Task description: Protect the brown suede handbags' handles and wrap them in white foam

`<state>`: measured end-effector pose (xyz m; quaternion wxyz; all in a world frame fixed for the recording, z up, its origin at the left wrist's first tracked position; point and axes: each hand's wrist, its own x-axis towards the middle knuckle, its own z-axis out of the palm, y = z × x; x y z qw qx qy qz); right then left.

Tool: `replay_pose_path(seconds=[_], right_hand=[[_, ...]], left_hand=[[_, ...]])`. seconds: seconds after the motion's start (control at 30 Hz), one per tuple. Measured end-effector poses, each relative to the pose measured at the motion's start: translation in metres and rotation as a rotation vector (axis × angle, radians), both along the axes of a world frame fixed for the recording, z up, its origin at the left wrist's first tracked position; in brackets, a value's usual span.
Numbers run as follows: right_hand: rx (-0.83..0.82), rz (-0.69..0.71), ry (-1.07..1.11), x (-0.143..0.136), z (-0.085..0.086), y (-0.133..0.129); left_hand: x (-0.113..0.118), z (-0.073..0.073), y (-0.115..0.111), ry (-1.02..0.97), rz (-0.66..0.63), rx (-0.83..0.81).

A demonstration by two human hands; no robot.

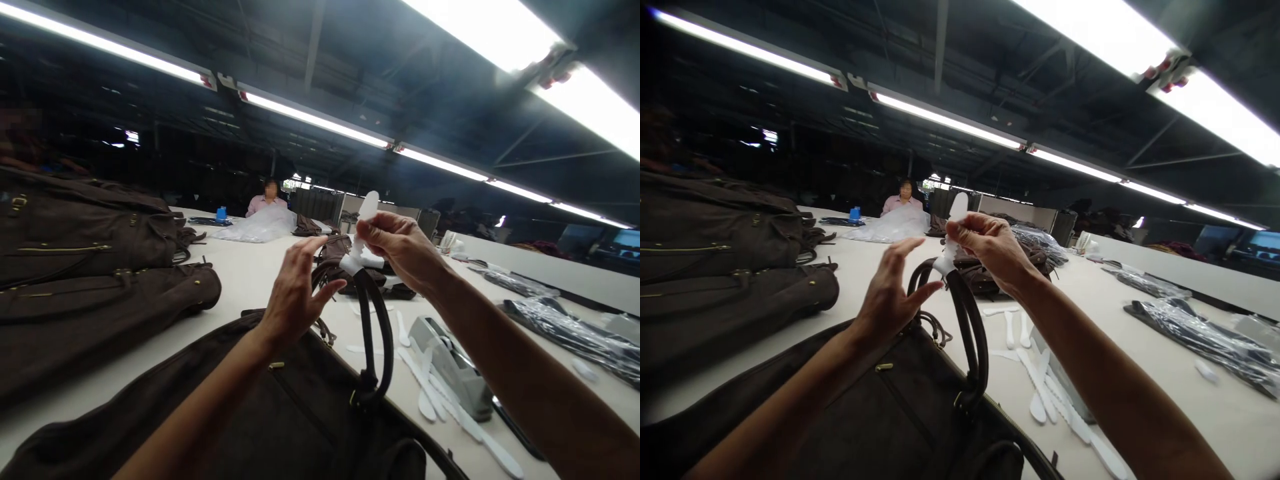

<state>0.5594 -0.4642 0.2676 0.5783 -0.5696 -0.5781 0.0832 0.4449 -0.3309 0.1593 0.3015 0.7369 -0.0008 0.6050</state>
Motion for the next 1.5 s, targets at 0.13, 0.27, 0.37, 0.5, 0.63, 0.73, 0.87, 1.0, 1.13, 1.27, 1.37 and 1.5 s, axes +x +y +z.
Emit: replay_pose_path(seconds=[0.13, 0.27, 0.37, 0.5, 0.63, 0.73, 0.87, 1.0, 1.13, 1.27, 1.37, 1.5], right_hand=[[0.103, -0.078, 0.035, 0.004, -0.01, -0.007], [0.272, -0.154, 0.22, 0.03, -0.021, -0.008], [0.281, -0.202, 0.394, 0.052, -0.026, -0.002], [0.098, -0.247, 0.518, 0.063, -0.036, 0.0], [-0.105, -0.059, 0.325, 0.05, -0.043, -0.002], [-0.156, -0.079, 0.069, 0.04, -0.04, 0.007], [-0.072, -0.234, -0.085, 0.038, -0.033, 0.022], [0.026, -0.24, -0.129, 0.044, -0.036, 0.021], [-0.014, -0.211, -0.052, 0.049, -0.062, 0.008], [-0.07, -0.148, 0.152, 0.052, -0.087, 0.001], [-0.05, -0.139, 0.333, 0.055, -0.078, 0.004], [-0.087, -0.055, 0.426, 0.065, -0.033, 0.012]], left_hand=[[0.023, 0.023, 0.036, 0.33, -0.312, -0.037], [0.045, 0.024, 0.045, 0.446, -0.486, -0.123], [0.049, 0.013, 0.032, 0.538, -0.577, -0.171], [0.045, 0.004, 0.024, 0.553, -0.547, -0.269], [0.048, 0.014, 0.03, 0.541, -0.417, -0.29], [0.055, 0.032, 0.028, 0.546, -0.331, -0.236], [0.059, 0.062, 0.024, 0.56, -0.225, -0.112], [0.055, 0.079, 0.033, 0.62, -0.142, 0.04], [0.052, 0.068, 0.039, 0.682, -0.056, 0.147], [0.058, 0.048, 0.042, 0.724, 0.016, 0.19], [0.069, 0.046, 0.049, 0.736, 0.06, 0.198], [0.081, 0.064, 0.065, 0.716, 0.121, 0.207]])
